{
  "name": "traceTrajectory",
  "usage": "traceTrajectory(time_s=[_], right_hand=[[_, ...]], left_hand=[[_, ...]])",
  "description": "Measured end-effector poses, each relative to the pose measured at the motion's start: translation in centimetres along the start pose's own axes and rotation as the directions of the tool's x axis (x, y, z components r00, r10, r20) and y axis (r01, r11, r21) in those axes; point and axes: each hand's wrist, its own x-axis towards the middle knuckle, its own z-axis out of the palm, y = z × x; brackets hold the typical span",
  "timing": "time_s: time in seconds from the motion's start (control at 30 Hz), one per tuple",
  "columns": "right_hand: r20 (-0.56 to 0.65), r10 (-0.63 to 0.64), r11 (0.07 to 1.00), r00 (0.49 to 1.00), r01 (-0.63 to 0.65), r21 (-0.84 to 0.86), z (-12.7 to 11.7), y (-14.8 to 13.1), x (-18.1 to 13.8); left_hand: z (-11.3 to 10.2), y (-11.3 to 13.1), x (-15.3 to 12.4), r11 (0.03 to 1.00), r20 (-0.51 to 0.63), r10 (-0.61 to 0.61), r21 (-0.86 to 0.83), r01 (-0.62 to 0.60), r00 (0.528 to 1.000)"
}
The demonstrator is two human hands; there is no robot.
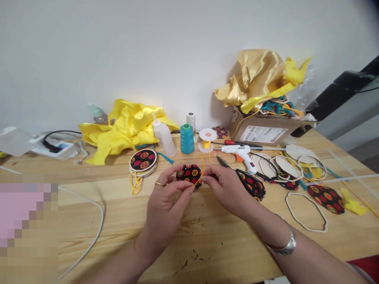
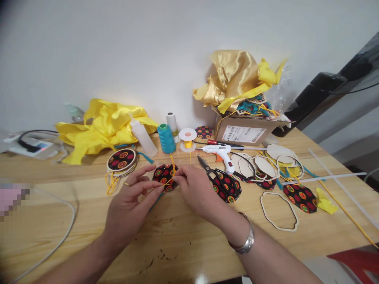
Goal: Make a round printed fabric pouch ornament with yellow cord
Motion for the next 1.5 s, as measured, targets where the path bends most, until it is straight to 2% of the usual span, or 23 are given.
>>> traceTrajectory(time_s=[0.1, 0.23, 0.4, 0.53, 0.6, 0.67, 0.73, 0.8, 0.87, 0.9, 0.97, 1.03, 1.1, 1.27, 1.5], right_hand=[[0.003, 0.031, 0.998, 1.0, -0.031, 0.052, 0.0, 0.0, 0.0], [0.076, 0.095, 0.969, 0.993, -0.11, 0.223, 0.2, 0.2, 0.1], [0.221, 0.167, 0.819, 0.961, -0.26, 0.511, 0.6, 0.2, -0.1], [0.346, 0.14, 0.676, 0.928, -0.345, 0.652, 0.8, -0.2, -0.3], [0.372, 0.123, 0.655, 0.92, -0.357, 0.666, 0.9, -0.3, -0.3], [0.366, 0.118, 0.673, 0.923, -0.345, 0.654, 0.9, -0.3, -0.3], [0.332, 0.121, 0.72, 0.936, -0.313, 0.619, 1.0, -0.2, -0.3], [0.287, 0.115, 0.777, 0.951, -0.266, 0.57, 1.0, 0.0, -0.2], [0.244, 0.1, 0.833, 0.965, -0.215, 0.509, 0.9, 0.1, -0.2], [0.225, 0.093, 0.86, 0.97, -0.192, 0.473, 0.9, 0.1, -0.1], [0.203, 0.082, 0.903, 0.976, -0.159, 0.398, 0.9, 0.2, -0.1], [0.198, 0.08, 0.929, 0.977, -0.145, 0.34, 0.9, 0.1, -0.1], [0.183, 0.071, 0.942, 0.981, -0.126, 0.31, 0.8, 0.1, -0.1], [0.17, 0.042, 0.957, 0.985, -0.088, 0.275, 0.8, 0.3, -0.1], [0.199, 0.098, 0.931, 0.975, -0.161, 0.328, 0.8, 0.1, -0.1]], left_hand=[[0.1, -0.3, -0.6, 0.945, -0.005, 0.258, 0.207, -0.252, 0.966], [0.3, -0.5, -1.0, 0.843, 0.051, 0.43, 0.333, -0.421, 0.901], [0.5, -0.2, -1.0, 0.81, 0.118, 0.462, 0.346, -0.472, 0.879], [0.6, -0.4, -1.0, 0.833, 0.17, 0.465, 0.249, -0.494, 0.869], [0.6, -0.5, -1.0, 0.849, 0.185, 0.466, 0.183, -0.497, 0.865], [0.7, -0.6, -1.1, 0.861, 0.196, 0.457, 0.144, -0.487, 0.867], [0.7, -0.5, -1.1, 0.888, 0.203, 0.411, 0.13, -0.441, 0.889], [0.7, -0.4, -1.1, 0.945, 0.193, 0.299, 0.074, -0.318, 0.935], [0.7, -0.2, -1.0, 0.991, 0.197, 0.102, -0.103, -0.083, 0.975], [0.7, -0.1, -0.8, 0.976, 0.221, -0.017, -0.209, 0.065, 0.975], [0.8, 0.1, -0.5, 0.871, 0.312, -0.227, -0.359, 0.335, 0.923], [0.7, 0.2, -0.1, 0.789, 0.387, -0.34, -0.378, 0.484, 0.857], [0.6, 0.3, 0.2, 0.777, 0.41, -0.374, -0.352, 0.523, 0.832], [0.4, 0.2, 0.3, 0.833, 0.38, -0.377, -0.259, 0.488, 0.845], [0.0, 0.0, 0.4, 0.843, 0.377, -0.43, -0.157, 0.514, 0.82]])
